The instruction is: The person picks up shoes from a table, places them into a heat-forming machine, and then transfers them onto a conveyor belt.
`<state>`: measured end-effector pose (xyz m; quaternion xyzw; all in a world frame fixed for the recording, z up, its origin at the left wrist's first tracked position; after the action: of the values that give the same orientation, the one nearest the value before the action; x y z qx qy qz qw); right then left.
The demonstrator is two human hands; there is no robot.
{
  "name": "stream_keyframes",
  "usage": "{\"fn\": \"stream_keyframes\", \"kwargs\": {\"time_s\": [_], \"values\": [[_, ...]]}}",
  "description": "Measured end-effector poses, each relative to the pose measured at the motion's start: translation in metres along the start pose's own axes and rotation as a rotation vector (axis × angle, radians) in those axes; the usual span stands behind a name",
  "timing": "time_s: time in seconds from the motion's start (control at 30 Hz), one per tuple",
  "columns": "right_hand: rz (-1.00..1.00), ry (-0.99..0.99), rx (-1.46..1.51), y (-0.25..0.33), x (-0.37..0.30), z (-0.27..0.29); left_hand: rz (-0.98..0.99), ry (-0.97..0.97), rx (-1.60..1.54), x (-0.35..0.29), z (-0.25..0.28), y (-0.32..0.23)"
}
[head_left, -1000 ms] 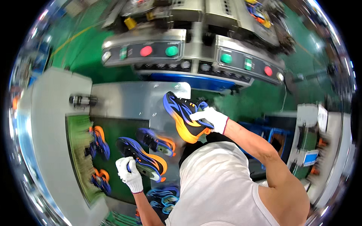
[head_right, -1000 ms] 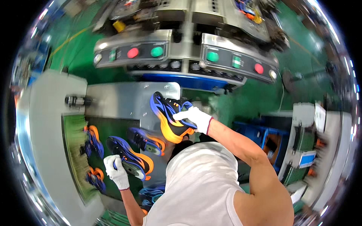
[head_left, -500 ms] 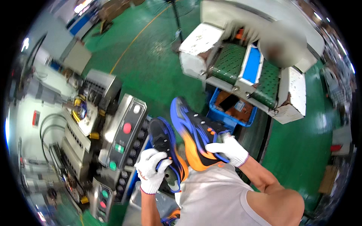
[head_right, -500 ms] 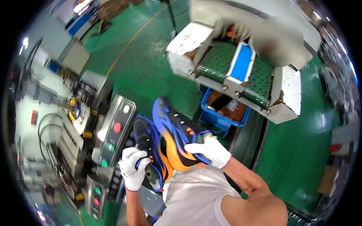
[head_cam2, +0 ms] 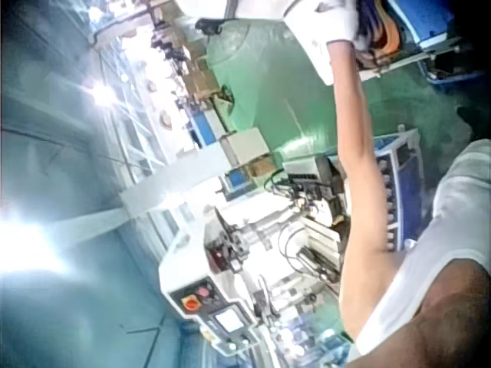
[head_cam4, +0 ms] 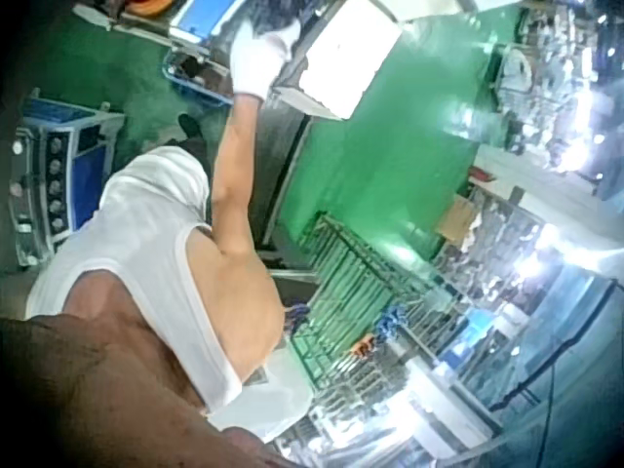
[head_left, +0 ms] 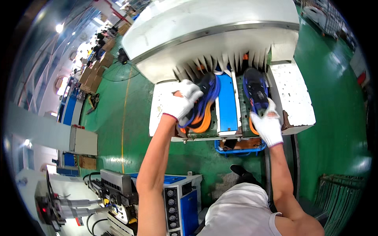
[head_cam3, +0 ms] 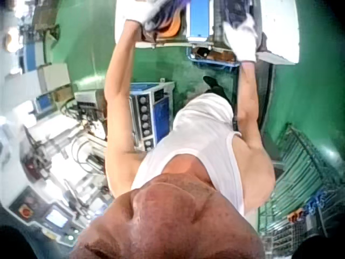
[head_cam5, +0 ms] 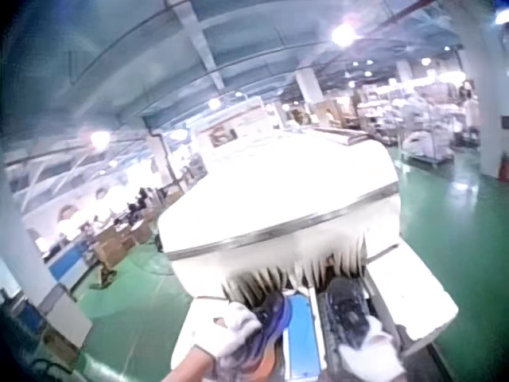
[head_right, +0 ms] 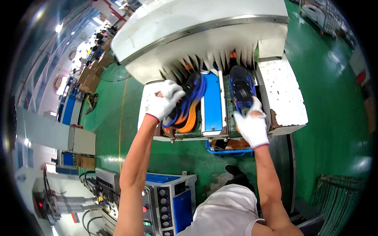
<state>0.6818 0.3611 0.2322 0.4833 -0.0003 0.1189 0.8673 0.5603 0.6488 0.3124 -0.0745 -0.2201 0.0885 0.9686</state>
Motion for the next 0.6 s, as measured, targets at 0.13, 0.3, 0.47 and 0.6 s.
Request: {"fn": "stream_keyframes", "kwargs": {"time_s": [0.13,0.3,0.47,0.6], "values": [[0.108,-0.023,-0.086,0.001,0.058,-0.037,0.355,-0.335,-0.117,0.001,-0.07,0.068],[0.473,-0.336,-0.27,0.009,0.093,-0.062,0.375,-0.299,-0.07,0.028,-0.045,0.0],[0.651,-0.036,0.198,0.103,-0.018,-0.096,0.464,-0.774,-0.499,-0.039,-0.023,-0.008],[0.686,-0.01,0.035,0.083,-0.026,-0.219,0.56,-0.814,-0.16,-0.193,0.026,-0.043]]}}
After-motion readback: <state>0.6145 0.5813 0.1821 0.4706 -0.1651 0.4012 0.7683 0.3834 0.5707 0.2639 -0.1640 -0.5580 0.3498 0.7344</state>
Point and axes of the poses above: each hand's wrist, its own x-axis towards the middle knuckle, its own z-axis out of the back of the hand, y = z × x, the point moved 2 cm from there along x, towards the middle knuckle, and after that the axes turned 13 degrees about -y, right-handed, at the moved point
